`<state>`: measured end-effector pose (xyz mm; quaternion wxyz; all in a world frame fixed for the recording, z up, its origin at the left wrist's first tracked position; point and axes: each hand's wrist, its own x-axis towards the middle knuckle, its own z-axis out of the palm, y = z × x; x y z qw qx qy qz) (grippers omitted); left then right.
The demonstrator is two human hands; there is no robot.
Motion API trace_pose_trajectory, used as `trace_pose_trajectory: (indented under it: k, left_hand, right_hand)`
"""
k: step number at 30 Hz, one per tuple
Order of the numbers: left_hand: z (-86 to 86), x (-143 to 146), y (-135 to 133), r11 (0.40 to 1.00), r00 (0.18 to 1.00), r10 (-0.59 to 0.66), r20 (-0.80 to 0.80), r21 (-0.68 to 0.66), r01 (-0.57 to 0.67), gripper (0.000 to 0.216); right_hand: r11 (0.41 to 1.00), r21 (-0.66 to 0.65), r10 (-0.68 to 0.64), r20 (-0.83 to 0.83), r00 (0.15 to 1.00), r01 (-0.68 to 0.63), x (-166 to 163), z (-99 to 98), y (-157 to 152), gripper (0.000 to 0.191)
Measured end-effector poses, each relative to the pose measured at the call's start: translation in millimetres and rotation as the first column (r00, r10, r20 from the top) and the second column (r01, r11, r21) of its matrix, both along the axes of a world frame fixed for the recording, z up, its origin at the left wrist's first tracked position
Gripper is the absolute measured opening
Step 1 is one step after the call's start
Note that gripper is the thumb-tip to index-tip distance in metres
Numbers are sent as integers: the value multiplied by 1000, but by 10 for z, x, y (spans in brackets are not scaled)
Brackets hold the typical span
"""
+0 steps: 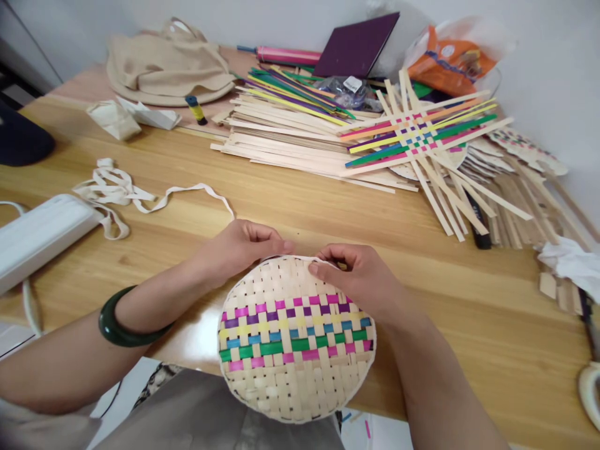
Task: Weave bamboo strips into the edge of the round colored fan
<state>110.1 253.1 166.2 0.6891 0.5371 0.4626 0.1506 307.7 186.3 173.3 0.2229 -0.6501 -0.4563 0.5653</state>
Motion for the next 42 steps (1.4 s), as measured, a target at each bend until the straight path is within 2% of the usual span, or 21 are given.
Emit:
trace_pose_trajectory:
  k: [4, 8, 18, 30, 35, 42]
  left_hand:
    - [-23, -19, 10, 990, 997, -10, 71, -141, 20, 28]
    - [-117, -61, 25, 982, 990, -31, 139, -181, 56, 28]
    - [-187, -63, 73, 992, 994, -52, 97, -111, 62, 31]
    - [-157, -53, 47, 991, 985, -76, 156, -93, 91, 25]
    - [-137, -30, 42, 996, 983, 8, 183, -92, 10, 19]
    - [-111, -31, 50, 998, 993, -27, 119, -61, 34, 20]
  right_hand:
    - [1000, 13, 12, 9, 1000, -12, -7, 30, -12, 28]
    - [999, 32, 26, 46, 999, -28, -20, 38, -11, 30]
    - [999, 50, 11, 62, 998, -14, -42, 41, -17, 26]
    - [998, 50, 35, 57, 998, -38, -29, 44, -22, 27]
    - [997, 70, 35, 76, 997, -40, -18, 6, -21, 28]
    - [995, 98, 18, 81, 997, -26, -28, 13, -32, 26]
